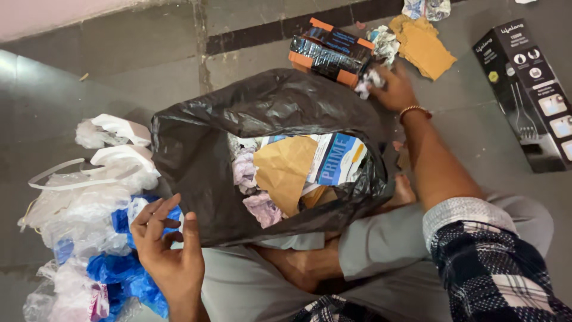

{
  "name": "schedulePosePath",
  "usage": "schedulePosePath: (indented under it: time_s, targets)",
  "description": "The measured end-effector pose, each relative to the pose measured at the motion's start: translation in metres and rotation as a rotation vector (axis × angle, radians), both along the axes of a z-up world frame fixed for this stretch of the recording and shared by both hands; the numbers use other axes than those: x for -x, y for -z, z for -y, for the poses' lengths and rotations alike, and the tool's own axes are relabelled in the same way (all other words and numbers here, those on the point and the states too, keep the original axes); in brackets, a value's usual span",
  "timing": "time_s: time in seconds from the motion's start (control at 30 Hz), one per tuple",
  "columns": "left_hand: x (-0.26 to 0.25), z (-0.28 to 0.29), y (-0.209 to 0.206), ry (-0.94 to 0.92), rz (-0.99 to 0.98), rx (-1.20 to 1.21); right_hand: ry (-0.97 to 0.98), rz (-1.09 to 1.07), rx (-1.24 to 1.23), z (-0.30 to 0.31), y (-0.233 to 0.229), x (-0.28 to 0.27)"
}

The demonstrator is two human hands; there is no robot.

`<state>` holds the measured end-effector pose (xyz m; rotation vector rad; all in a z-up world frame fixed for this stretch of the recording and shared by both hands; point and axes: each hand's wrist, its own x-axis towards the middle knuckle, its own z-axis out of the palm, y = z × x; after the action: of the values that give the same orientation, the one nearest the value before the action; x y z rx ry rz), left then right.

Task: The person sits on the floor and packs various waste items, including paper, cardboard, and plastic bags, into a black trash bag. They handle items one by one, compressing them to fit inside the bag.

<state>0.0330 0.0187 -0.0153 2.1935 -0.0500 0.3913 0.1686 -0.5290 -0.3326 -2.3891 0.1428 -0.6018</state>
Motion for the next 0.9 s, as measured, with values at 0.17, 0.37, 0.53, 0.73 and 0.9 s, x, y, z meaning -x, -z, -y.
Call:
schedulePosePath:
  time_s: [0.17,0.37,0.53,0.73,0.9]
  targets:
    - [-0.005,0.002,-0.005,0.061,-0.012,-0.074,0.186,-0.158,-0.072,0.007,-0.008,0.005]
    - [-0.002,-0.002,-0.001,0.114,0.039,-0.041,0.212,0.110,-1.033,-0.011,-0.153,0.003]
    - [-0.009,-0.005,0.006,0.144,-0.019,-0.057,-0.582,0.159,-1.220,-0.122,-0.282,0.048]
    - [-0.013,-0.011,0.001,0.193,-0.044,0.067,-1.181,-0.008,-0.113,-0.285,-0.316,0.086]
    - [-0.005,-0.022,-0.020,0.148,0.025,-0.033,-0.825,-0.530,0.400,-0.289,-0.294,0.110]
